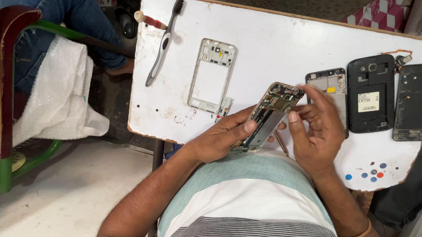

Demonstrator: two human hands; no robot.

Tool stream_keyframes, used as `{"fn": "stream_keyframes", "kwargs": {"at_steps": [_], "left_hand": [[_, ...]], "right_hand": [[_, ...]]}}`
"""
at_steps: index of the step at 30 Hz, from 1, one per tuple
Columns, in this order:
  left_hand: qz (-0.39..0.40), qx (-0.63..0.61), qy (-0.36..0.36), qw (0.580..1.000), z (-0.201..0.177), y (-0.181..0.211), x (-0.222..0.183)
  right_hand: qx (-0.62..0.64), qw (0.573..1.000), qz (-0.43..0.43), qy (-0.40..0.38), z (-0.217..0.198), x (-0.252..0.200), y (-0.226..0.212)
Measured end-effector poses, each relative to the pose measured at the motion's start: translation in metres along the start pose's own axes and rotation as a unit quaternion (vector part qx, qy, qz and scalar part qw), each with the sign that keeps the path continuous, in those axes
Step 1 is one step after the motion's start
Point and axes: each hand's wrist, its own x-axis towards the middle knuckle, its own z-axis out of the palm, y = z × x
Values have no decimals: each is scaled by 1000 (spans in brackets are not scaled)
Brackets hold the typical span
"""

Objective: The person uses a small screwdriver to remove screws from the internal frame of a disassembled smartphone. They then use a prying tool to detach a metal bracket from the device's chassis.

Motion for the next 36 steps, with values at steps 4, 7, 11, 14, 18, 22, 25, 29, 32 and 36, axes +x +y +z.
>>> {"fn": "stream_keyframes", "kwargs": {"at_steps": [4,7,11,14,18,22,25,29,32,36], "left_hand": [[13,23,9,1000,2,-4,3],[33,1,12,999,2,-6,2],[53,-28,11,998,5,-5,4],[22,-18,24,999,6,-2,3],[11,-21,23,999,8,-1,2],[16,-22,26,999,8,-5,2],[24,-6,37,999,6,-11,2],[25,15,48,998,3,-17,1],[7,34,60,998,3,-17,2],[8,-4,49,999,6,-12,3]], "right_hand": [[-245,952,-181,-20,-4,21,-21],[-323,919,-213,-71,-6,31,-29],[-369,896,-214,-121,-8,35,-30],[-399,881,-213,-142,-7,34,-25],[-418,862,-239,-160,-9,34,-21],[-421,855,-241,-184,-12,36,-21],[-411,859,-237,-193,-12,37,-20],[-403,864,-229,-196,-11,34,-17],[-401,865,-229,-196,-9,34,-14],[-392,869,-241,-182,-9,34,-15]]}}
